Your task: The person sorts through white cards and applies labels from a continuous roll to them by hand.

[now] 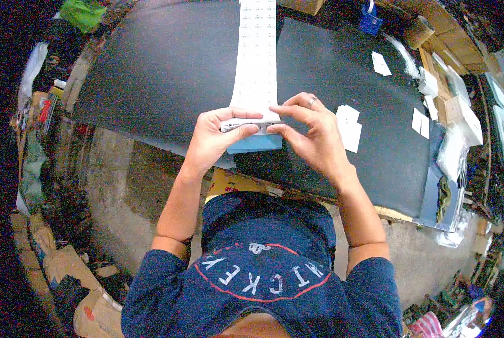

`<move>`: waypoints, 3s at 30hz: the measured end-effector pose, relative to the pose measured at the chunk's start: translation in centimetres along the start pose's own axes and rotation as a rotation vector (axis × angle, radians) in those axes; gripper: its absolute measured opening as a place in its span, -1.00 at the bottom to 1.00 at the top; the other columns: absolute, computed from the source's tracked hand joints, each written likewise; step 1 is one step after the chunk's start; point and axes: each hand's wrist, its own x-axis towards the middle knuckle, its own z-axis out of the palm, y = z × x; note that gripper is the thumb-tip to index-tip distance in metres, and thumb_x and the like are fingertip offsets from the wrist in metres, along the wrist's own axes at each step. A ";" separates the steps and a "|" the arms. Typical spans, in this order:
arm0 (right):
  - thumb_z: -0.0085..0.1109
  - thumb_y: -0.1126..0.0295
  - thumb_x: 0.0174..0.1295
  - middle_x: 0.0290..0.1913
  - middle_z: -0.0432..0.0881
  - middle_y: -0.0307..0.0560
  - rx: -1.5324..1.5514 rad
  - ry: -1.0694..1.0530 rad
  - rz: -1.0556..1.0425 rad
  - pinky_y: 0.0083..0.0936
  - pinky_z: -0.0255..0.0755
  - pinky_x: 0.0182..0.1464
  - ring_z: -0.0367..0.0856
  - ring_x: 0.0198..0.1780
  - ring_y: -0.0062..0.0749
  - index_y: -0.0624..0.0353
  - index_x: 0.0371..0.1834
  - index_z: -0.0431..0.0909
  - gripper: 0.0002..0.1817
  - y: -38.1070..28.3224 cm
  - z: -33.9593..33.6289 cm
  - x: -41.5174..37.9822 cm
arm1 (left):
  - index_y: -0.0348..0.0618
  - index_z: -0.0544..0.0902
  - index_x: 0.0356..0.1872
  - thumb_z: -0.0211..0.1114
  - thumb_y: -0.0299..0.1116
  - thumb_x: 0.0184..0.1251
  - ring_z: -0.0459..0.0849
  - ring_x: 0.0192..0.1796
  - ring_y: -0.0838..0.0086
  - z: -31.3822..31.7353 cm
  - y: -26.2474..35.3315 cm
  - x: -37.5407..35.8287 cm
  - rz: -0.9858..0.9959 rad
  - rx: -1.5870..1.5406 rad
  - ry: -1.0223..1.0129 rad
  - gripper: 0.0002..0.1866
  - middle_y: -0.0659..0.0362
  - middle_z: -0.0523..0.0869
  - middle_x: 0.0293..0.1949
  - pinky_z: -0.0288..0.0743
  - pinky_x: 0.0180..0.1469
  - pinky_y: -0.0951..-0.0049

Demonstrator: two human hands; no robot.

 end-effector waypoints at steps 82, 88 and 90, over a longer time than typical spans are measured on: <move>0.30 0.58 0.13 -0.21 0.69 -0.04 0.714 0.982 0.443 -0.64 0.50 -0.07 0.64 -0.20 -0.51 0.40 -0.16 0.63 -0.80 17.0 -12.3 -9.0 | -0.36 0.53 0.11 0.50 -0.57 -0.07 0.61 -0.01 0.48 -1.4 -6.0 -0.1 -0.080 -0.094 -0.005 -0.40 0.09 0.64 -0.02 0.46 0.09 0.51; 0.37 0.47 0.06 -0.29 0.72 -0.14 0.074 0.280 0.594 -0.68 0.48 -0.14 0.62 -0.27 -0.62 0.31 -0.26 0.70 -0.81 14.4 -21.3 -7.9 | -0.37 0.53 0.11 0.49 -0.58 -0.07 0.62 -0.01 0.46 -1.4 -5.9 0.0 -0.095 -0.126 0.005 -0.40 0.08 0.64 -0.03 0.46 0.10 0.49; 0.37 0.47 0.05 -0.33 0.72 -0.15 0.029 0.040 0.637 -0.68 0.47 -0.15 0.61 -0.31 -0.66 0.31 -0.30 0.70 -0.83 16.3 -24.1 -7.5 | -0.38 0.53 0.11 0.50 -0.58 -0.08 0.62 -0.01 0.45 -1.4 -5.9 0.1 -0.083 -0.102 0.011 -0.39 0.07 0.64 -0.03 0.47 0.10 0.49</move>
